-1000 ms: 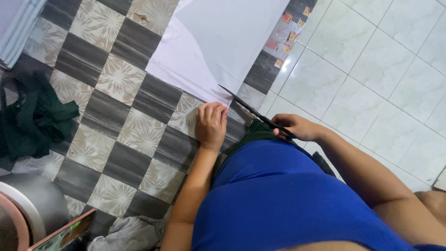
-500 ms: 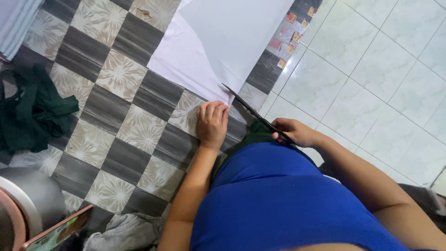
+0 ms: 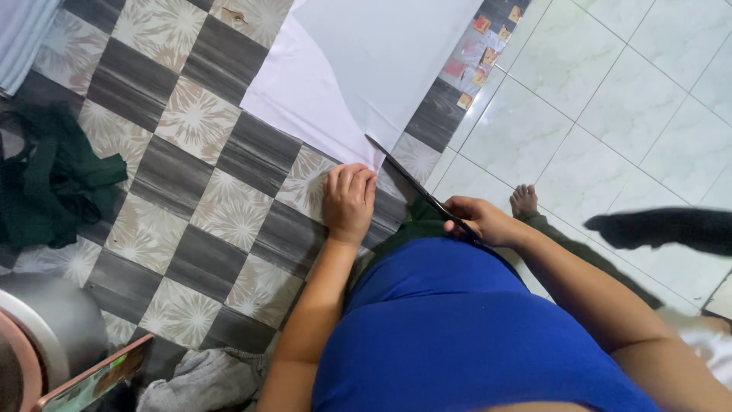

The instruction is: The person cuts a large piece of white fabric into smaller sections using scissors. They then handle a dark-colored garment, writing on a small piece of paper placed on top of it.

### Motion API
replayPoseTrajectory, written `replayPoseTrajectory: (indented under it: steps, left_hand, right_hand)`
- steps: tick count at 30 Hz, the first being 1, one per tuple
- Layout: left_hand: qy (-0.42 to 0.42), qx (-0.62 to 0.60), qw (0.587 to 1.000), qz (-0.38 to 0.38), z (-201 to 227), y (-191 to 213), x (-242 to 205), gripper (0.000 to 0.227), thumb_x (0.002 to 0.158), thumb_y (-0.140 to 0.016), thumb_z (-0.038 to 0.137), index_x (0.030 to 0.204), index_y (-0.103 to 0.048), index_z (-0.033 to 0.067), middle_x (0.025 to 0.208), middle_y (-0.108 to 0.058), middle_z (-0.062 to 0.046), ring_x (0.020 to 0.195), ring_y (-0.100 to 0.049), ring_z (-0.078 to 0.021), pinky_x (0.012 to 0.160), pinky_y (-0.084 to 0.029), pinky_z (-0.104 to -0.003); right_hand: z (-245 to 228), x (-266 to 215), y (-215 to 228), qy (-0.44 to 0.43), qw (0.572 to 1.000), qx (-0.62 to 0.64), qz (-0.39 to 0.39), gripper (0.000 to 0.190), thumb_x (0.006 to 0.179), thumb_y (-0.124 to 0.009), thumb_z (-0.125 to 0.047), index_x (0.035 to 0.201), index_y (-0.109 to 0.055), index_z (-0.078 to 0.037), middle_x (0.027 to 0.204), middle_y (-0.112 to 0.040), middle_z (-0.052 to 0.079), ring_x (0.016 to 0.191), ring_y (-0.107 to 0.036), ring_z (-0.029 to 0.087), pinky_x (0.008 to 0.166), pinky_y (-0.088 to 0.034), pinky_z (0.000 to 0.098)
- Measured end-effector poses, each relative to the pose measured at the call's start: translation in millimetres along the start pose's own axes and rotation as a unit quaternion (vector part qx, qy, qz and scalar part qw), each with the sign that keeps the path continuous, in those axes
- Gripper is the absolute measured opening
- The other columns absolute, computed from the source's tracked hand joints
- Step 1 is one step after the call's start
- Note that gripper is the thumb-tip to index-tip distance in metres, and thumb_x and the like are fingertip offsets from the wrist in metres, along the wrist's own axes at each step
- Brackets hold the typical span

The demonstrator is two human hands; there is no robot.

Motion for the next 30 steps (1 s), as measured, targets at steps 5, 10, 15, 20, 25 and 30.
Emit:
replayPoseTrajectory:
  steps: [5,10,15,20,25,30]
  left_hand:
    - [0.001,-0.004,1.000,0.001,-1.8,-1.8,-0.9,0.006,0.091,-0.060,0.023,0.089,-0.059,0.0182,0.093,-0.057,0.003,0.094,-0.055,-0.0233,0.079,-0.044,-0.036]
    - [0.001,-0.007,1.000,0.008,0.2,1.8,0.2,0.008,0.093,-0.058,0.024,0.089,-0.059,0.0175,0.093,-0.057,0.002,0.092,-0.055,-0.0238,0.080,-0.044,-0.037]
    - [0.000,-0.026,1.000,0.016,-1.6,-0.2,-0.4,0.007,0.093,-0.059,0.022,0.089,-0.059,0.0159,0.093,-0.057,0.001,0.092,-0.055,-0.0245,0.078,-0.045,-0.036]
    - [-0.004,-0.023,1.000,0.020,-1.7,2.2,-1.8,0.008,0.093,-0.059,0.023,0.089,-0.059,0.0161,0.093,-0.058,0.001,0.093,-0.055,-0.0242,0.078,-0.045,-0.036]
    - [-0.005,-0.016,1.000,0.025,-2.6,1.0,-1.5,0.007,0.092,-0.059,0.023,0.089,-0.060,0.0163,0.094,-0.058,0.001,0.093,-0.055,-0.0242,0.078,-0.045,-0.036]
    - [0.000,-0.025,0.999,0.027,-3.5,0.5,-2.0,0.008,0.093,-0.058,0.024,0.090,-0.060,0.0169,0.094,-0.058,0.002,0.094,-0.055,-0.0239,0.078,-0.045,-0.036]
  right_hand:
    - [-1.1,-2.2,-3.5,-0.008,1.000,0.026,-0.010,0.037,0.082,-0.069,-0.042,0.096,-0.063,-0.008,0.067,-0.064,0.006,0.065,-0.060,0.016,0.060,-0.049,0.0288]
    - [-22.8,-4.8,-4.4,-0.008,0.996,0.076,-0.038,0.044,0.081,-0.065,-0.050,0.092,-0.063,-0.008,0.065,-0.065,0.007,0.062,-0.062,0.016,0.056,-0.049,0.0282]
    - [-34.9,6.6,-10.3,0.022,0.994,0.099,-0.037,0.041,0.083,-0.066,-0.044,0.090,-0.061,-0.004,0.062,-0.062,0.009,0.057,-0.061,0.017,0.052,-0.048,0.0274]
    - [-42.9,17.6,-19.8,0.041,0.991,0.123,-0.029,0.037,0.084,-0.066,-0.039,0.092,-0.062,-0.003,0.064,-0.063,0.011,0.059,-0.064,0.019,0.052,-0.050,0.0280]
    - [-46.0,26.1,-24.2,0.039,0.991,0.130,-0.017,0.041,0.085,-0.065,-0.038,0.099,-0.061,0.000,0.066,-0.063,0.012,0.060,-0.065,0.019,0.053,-0.050,0.0283]
    - [-29.4,37.3,-31.6,0.045,0.988,0.148,-0.002,0.041,0.086,-0.066,-0.037,0.101,-0.061,0.000,0.066,-0.063,0.012,0.060,-0.065,0.019,0.053,-0.051,0.0283]
Point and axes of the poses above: each hand's wrist, its own x-axis towards the middle knuckle, its own y-axis out of the back of the hand, z = x × y, the point moved 1 cm from there along x, towards the middle knuckle
